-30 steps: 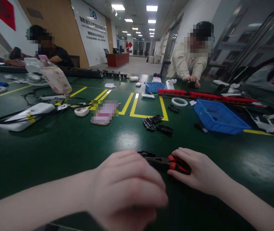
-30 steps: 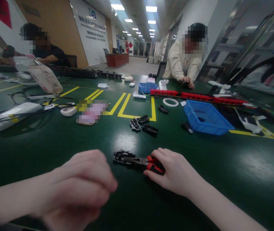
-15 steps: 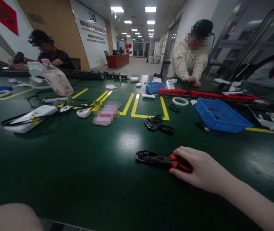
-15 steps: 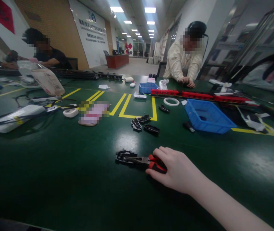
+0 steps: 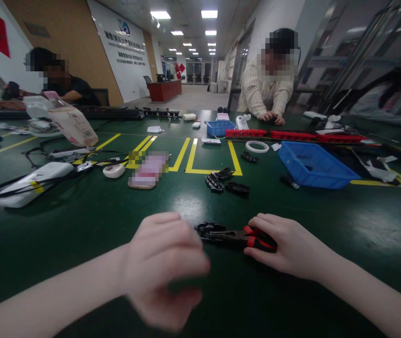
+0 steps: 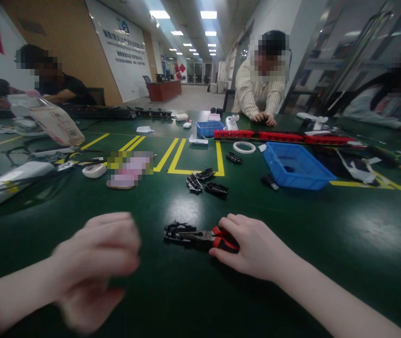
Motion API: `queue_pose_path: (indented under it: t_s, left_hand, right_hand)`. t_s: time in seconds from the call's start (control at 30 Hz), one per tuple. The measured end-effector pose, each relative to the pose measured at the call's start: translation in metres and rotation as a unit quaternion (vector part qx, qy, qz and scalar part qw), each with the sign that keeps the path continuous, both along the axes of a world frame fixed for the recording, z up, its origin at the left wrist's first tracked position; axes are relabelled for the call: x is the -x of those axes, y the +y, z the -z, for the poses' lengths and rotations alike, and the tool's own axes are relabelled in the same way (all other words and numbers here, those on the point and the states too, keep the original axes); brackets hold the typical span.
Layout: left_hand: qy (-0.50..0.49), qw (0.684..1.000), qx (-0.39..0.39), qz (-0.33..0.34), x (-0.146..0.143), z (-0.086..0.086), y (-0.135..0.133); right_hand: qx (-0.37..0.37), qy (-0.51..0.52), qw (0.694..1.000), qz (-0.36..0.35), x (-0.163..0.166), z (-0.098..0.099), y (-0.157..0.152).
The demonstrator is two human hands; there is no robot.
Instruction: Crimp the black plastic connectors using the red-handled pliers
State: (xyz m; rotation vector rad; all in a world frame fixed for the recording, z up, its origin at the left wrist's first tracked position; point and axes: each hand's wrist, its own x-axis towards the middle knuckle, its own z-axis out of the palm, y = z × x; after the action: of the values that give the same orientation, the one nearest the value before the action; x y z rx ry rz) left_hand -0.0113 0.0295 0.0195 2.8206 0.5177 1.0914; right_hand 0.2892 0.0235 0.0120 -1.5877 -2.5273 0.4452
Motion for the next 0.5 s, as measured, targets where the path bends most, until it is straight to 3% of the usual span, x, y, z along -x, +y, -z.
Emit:
queue_pose_path:
  t_s: [0.07,0.17,0.3,0.5]
  left_hand:
    - [0.095,0.995,0.030,-0.006,-0.019,-0.004,0.033]
    - [0.217,0.972,0.084,-0.040,-0.035,0.008,0.059]
    - [0.266,0.954,0.133,-0.036,-0.042,0.022,0.060]
    - [0.299,0.943,0.139,-0.046,-0.049,0.017,0.057]
  right_hand:
    - [-0.002,-0.006,1.000,0.000,0.001,-0.001,0.000]
    - [-0.015,-0.007,1.000,0.000,0.002,-0.001,0.000]
    - [-0.013,-0.009,1.000,-0.012,0.000,-0.001,0.002]
    - [-0.020,-0.030,0.999,-0.025,-0.004,-0.003,0.003]
